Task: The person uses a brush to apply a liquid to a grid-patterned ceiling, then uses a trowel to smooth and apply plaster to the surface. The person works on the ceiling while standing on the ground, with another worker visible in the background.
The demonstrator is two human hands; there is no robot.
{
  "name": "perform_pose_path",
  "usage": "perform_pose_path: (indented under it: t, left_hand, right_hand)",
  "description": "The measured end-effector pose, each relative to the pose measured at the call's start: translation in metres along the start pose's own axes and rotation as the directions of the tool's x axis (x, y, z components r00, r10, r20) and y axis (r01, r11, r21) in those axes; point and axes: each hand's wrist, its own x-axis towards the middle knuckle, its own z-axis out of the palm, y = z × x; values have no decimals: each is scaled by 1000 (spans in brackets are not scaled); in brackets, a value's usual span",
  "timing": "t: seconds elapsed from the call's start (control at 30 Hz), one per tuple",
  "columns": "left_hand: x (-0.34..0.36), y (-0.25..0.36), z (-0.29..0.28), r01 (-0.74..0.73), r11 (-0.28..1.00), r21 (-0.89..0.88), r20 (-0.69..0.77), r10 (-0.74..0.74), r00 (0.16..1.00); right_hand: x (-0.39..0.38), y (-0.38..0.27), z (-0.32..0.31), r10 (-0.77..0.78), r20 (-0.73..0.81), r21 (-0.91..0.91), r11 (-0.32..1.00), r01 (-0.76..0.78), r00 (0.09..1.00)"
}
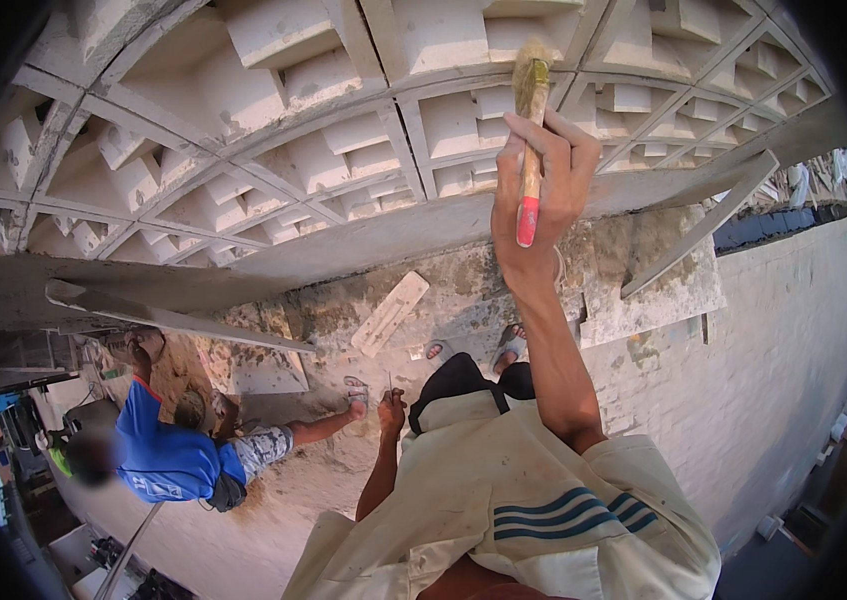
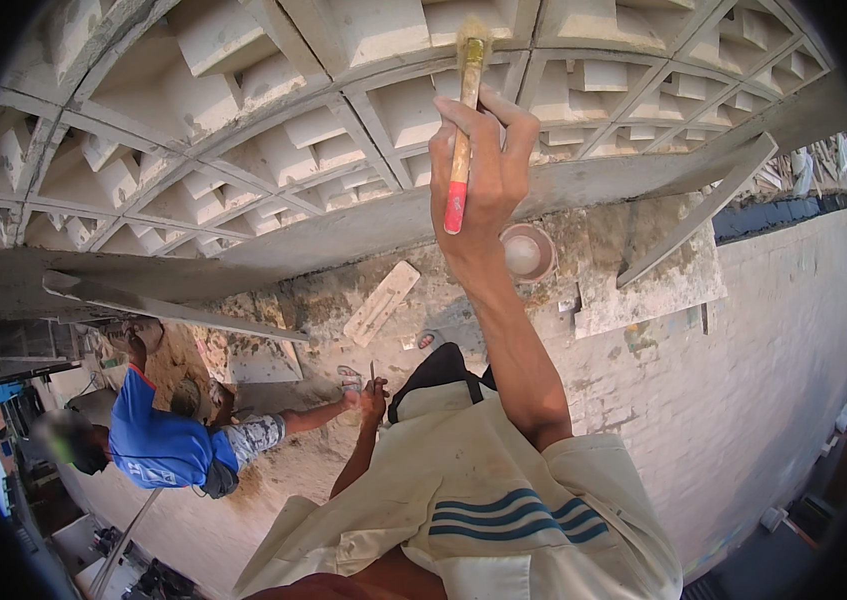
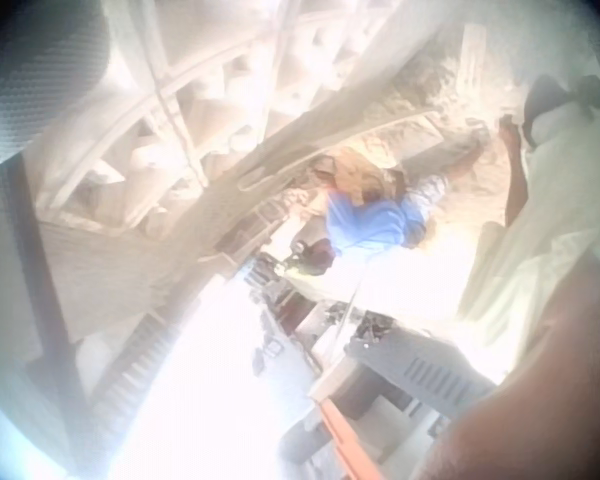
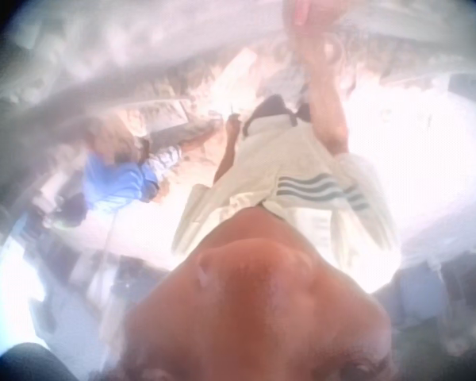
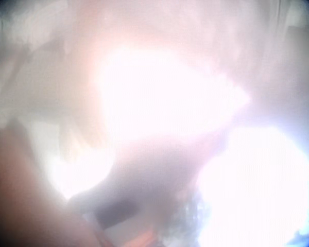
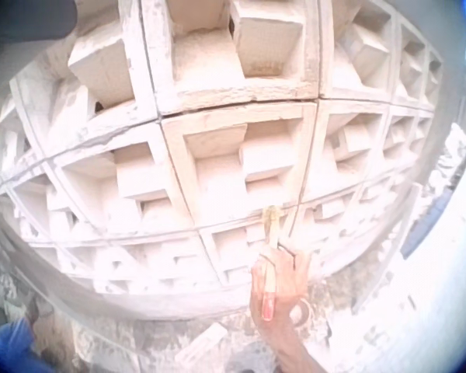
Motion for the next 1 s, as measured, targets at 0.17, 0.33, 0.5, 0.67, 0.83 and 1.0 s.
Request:
perform_pose_path:
  t: [0.17, 0.33, 0.5, 0.67, 0.83, 1.0]
  left_hand:
    - [2, -4, -12, 28, 999, 35, 40, -30, 999]
    - [13, 25, -28, 12, 998, -61, -100, -18, 995]
    - [60, 109, -72, -194, 963, -184, -336, 124, 934]
    - [100, 293, -158, -460, 877, -135, -607, 294, 738]
    - [102, 422, -229, -641, 766, -61, -749, 389, 536]
    - [101, 505, -263, -784, 601, 157, -867, 464, 182]
  right_hand:
    - [-36, -49, 28, -55, 355, 475, 870, -130, 933]
    - [-19, -25, 25, 76, -11, 36, 996, -76, 997]
    - [-28, -69, 35, -27, 222, 405, 912, -67, 975]
    - [74, -48, 7, -93, 93, 295, 954, 62, 991]
    - [115, -41, -8, 18, 609, 211, 960, -183, 793]
    - [123, -55, -27, 140, 570, 193, 935, -297, 810]
